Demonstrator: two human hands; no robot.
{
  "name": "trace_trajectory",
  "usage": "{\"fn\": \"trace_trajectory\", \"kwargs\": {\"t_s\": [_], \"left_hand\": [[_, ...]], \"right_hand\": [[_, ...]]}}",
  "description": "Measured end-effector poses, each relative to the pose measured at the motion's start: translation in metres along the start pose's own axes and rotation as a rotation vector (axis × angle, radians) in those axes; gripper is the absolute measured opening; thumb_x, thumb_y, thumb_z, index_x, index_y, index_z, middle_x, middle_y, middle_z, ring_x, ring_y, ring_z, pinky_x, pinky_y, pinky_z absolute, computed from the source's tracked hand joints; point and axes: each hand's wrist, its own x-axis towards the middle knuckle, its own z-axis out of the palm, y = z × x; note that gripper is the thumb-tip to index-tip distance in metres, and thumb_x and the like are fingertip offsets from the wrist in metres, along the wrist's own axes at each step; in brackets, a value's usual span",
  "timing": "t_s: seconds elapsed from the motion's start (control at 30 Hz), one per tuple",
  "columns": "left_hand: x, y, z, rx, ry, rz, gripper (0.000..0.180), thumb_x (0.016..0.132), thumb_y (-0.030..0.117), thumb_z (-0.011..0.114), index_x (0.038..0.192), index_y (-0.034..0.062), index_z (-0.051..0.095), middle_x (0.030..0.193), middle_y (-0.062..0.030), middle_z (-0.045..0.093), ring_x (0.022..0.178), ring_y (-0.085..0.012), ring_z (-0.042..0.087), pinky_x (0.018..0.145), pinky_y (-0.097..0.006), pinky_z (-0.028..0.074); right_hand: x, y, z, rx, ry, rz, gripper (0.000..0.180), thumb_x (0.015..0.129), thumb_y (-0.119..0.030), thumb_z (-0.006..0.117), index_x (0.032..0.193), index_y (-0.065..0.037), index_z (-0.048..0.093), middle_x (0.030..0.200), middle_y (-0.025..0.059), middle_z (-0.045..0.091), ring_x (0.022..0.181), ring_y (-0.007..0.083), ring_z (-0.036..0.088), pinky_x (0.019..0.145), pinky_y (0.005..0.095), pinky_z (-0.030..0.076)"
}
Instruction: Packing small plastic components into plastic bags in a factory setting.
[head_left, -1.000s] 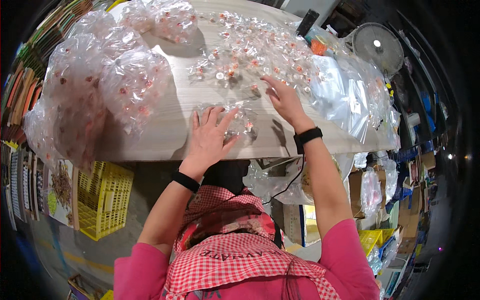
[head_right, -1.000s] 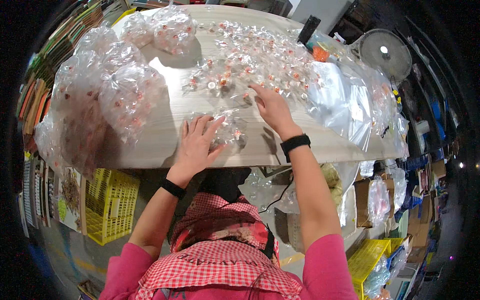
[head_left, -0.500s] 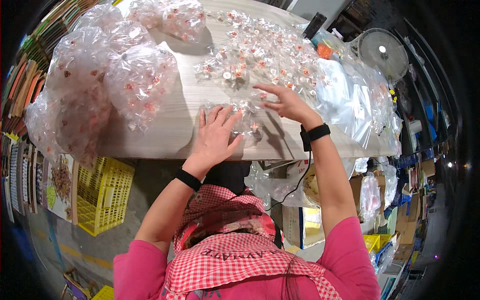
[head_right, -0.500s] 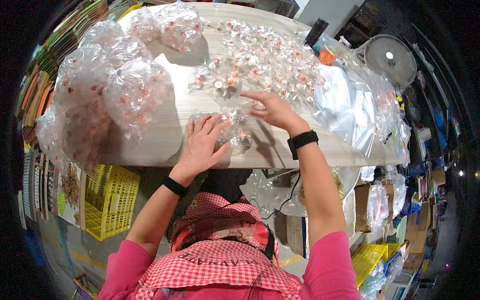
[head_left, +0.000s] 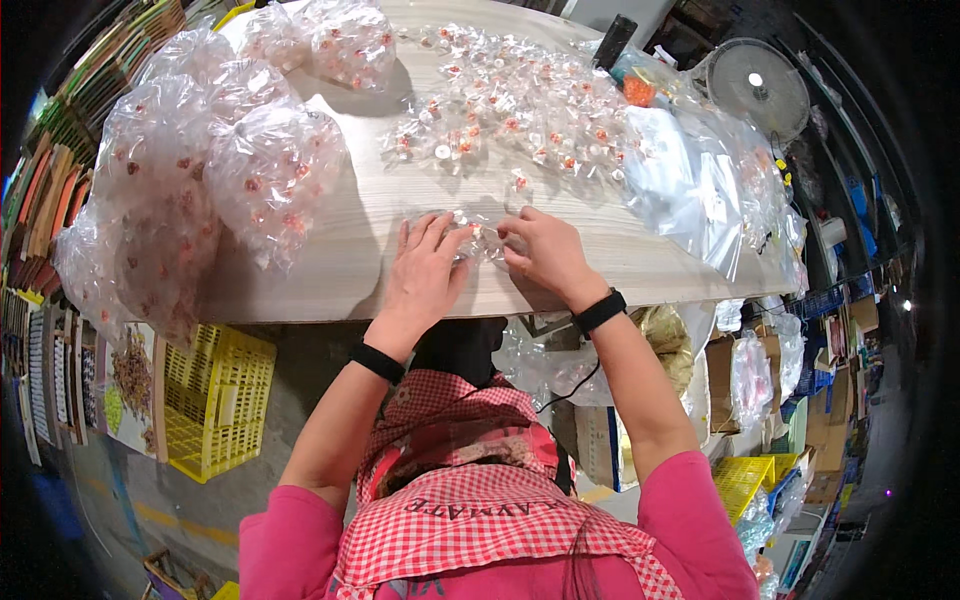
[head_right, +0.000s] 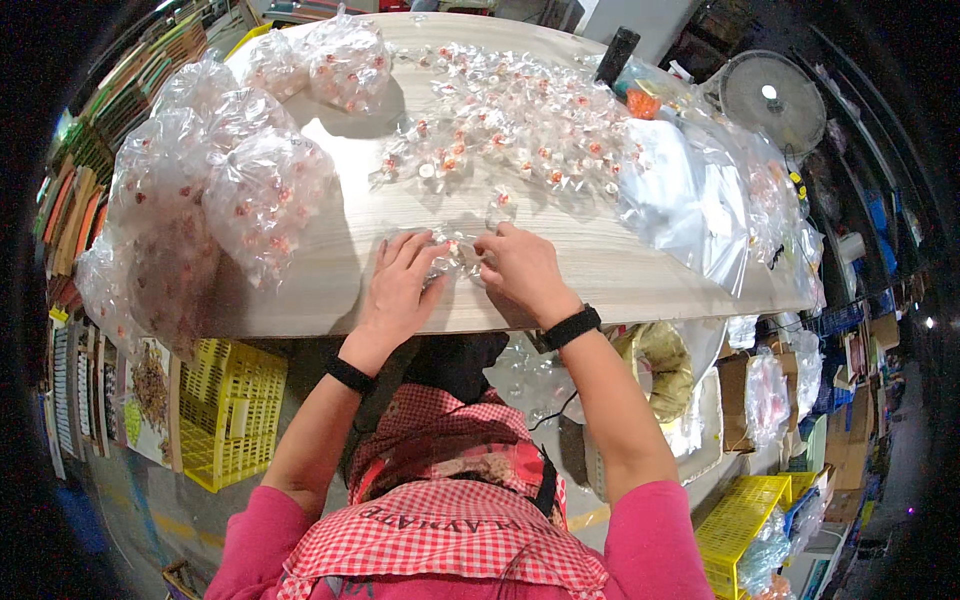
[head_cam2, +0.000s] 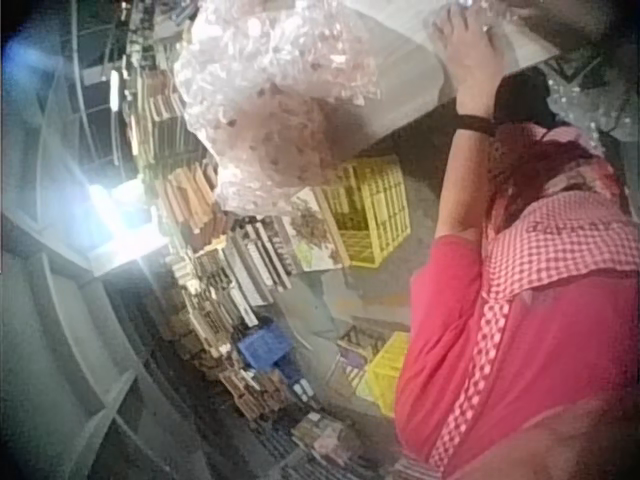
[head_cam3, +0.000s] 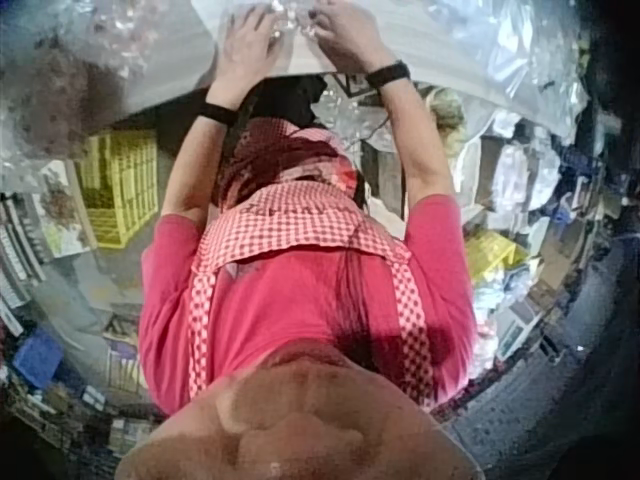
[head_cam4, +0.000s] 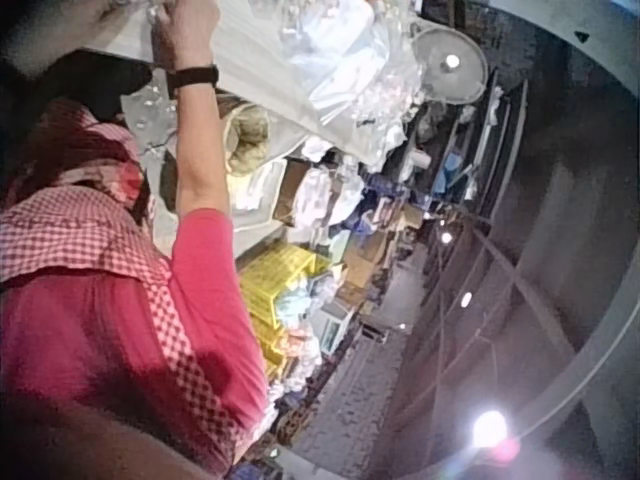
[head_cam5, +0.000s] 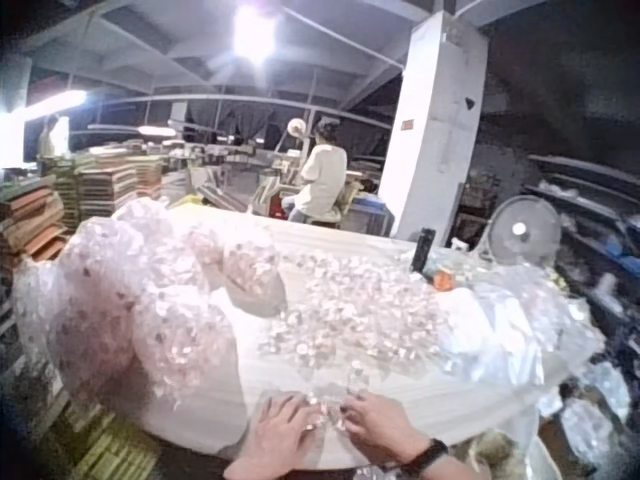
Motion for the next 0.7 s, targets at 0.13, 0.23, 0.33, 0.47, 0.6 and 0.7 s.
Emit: {"fn": "trace_trajectory", "kwargs": {"t_s": [0.13,0.23,0.33,0.47,0.6,0.7], "left_hand": [[0.000,-0.003,-0.002,-0.003,0.005,0.024,0.036,0.084,0.017,0.063,0.120,0.0158,0.060,0.129,-0.0098,0.053,0.124,-0.0300,0.044,0.107,-0.053,0.031],[0.001,-0.003,-0.002,-0.001,-0.039,0.072,0.036,0.085,0.016,0.063,0.120,0.0175,0.061,0.128,-0.0095,0.055,0.123,-0.0302,0.045,0.106,-0.053,0.032],[0.000,-0.004,-0.002,-0.031,-0.054,0.084,0.035,0.085,0.016,0.062,0.121,0.0183,0.061,0.129,-0.0091,0.055,0.123,-0.0306,0.045,0.106,-0.053,0.032],[-0.001,-0.003,-0.002,-0.015,-0.048,0.057,0.035,0.086,0.016,0.061,0.121,0.0186,0.061,0.131,-0.0096,0.054,0.123,-0.0310,0.045,0.107,-0.053,0.031],[-0.001,-0.002,-0.003,-0.026,-0.056,0.068,0.034,0.087,0.017,0.060,0.122,0.0185,0.061,0.132,-0.0106,0.053,0.124,-0.0317,0.044,0.108,-0.054,0.030],[-0.002,-0.004,-0.003,-0.040,-0.066,0.050,0.037,0.086,0.018,0.062,0.123,0.0173,0.061,0.132,-0.0119,0.053,0.125,-0.0326,0.044,0.109,-0.051,0.029]], "right_hand": [[-0.006,-0.005,0.005,0.035,0.206,-0.056,0.033,0.077,-0.021,0.066,0.109,-0.012,0.062,0.109,0.0095,0.059,0.102,0.0295,0.058,0.079,0.0400,0.052],[-0.003,-0.004,0.008,0.077,0.266,-0.217,0.034,0.077,-0.024,0.065,0.109,-0.012,0.062,0.118,0.0087,0.057,0.106,0.0295,0.055,0.082,0.0407,0.052],[-0.003,-0.002,0.012,0.016,0.289,-0.253,0.034,0.077,-0.026,0.066,0.108,-0.013,0.062,0.119,0.0079,0.057,0.102,0.0285,0.055,0.082,0.0398,0.052],[-0.010,-0.004,0.013,-0.074,0.235,-0.182,0.032,0.077,-0.027,0.067,0.107,-0.014,0.062,0.112,0.0065,0.058,0.098,0.0269,0.056,0.077,0.0387,0.053],[-0.016,-0.003,0.014,-0.106,0.196,-0.111,0.025,0.077,-0.026,0.067,0.098,-0.013,0.062,0.101,0.0052,0.058,0.094,0.0260,0.057,0.071,0.0396,0.053],[-0.019,0.008,0.015,-0.067,0.206,-0.125,0.018,0.078,-0.024,0.065,0.090,-0.011,0.060,0.093,0.0063,0.057,0.089,0.0274,0.058,0.070,0.0409,0.052]]}}
